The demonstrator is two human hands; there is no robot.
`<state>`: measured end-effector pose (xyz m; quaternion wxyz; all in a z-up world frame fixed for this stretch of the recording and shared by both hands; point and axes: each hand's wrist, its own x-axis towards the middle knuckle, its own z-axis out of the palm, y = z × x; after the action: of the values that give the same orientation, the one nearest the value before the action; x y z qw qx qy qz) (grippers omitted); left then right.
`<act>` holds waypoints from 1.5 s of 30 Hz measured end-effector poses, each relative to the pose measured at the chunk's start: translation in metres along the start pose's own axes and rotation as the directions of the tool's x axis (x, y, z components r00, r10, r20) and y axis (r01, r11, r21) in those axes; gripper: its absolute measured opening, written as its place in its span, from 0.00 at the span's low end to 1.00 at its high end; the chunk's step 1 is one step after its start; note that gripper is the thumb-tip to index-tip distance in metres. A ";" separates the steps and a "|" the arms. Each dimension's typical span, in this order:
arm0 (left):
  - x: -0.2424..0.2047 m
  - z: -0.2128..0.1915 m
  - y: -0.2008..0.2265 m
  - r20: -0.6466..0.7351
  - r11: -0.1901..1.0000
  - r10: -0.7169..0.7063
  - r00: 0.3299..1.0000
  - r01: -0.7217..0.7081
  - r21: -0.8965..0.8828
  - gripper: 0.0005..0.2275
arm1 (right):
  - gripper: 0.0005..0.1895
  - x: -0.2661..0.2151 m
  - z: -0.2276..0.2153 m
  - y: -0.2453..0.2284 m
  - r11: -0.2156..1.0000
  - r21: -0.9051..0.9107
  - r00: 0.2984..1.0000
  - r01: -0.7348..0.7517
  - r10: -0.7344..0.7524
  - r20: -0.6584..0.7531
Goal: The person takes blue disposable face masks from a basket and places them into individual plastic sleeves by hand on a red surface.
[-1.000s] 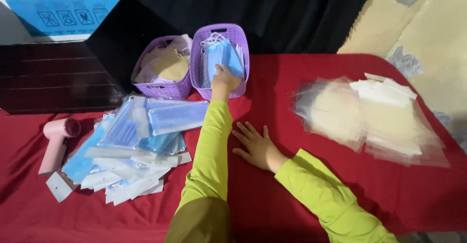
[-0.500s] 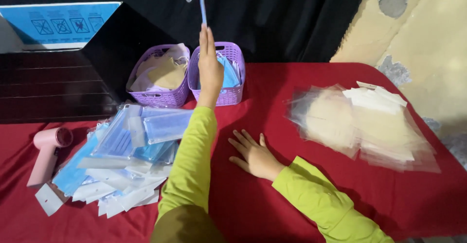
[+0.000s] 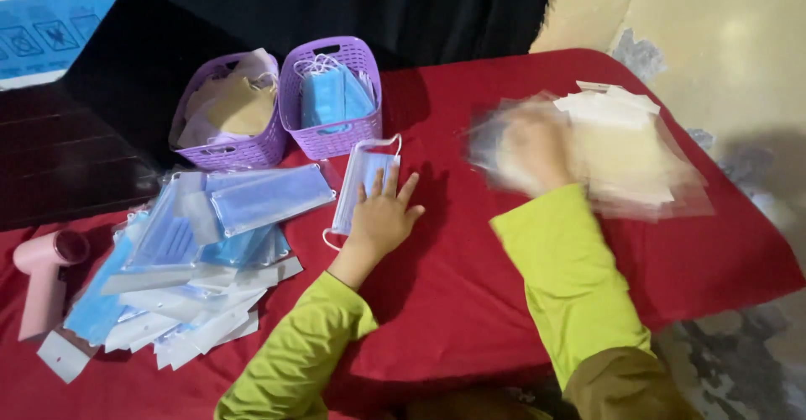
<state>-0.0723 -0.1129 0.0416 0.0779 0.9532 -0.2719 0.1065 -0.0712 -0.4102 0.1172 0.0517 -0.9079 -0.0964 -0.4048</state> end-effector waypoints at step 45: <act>0.003 0.006 -0.076 -0.049 -0.468 -0.417 0.908 -0.261 -0.845 0.33 | 0.33 -0.044 0.065 -0.148 -0.431 0.499 0.618 -0.752 -0.198 0.761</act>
<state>-0.0277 -0.0515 0.0297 0.9126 0.3886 -0.1267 0.0018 -0.0848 -0.2601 0.0430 0.8336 -0.5113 -0.0894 0.1889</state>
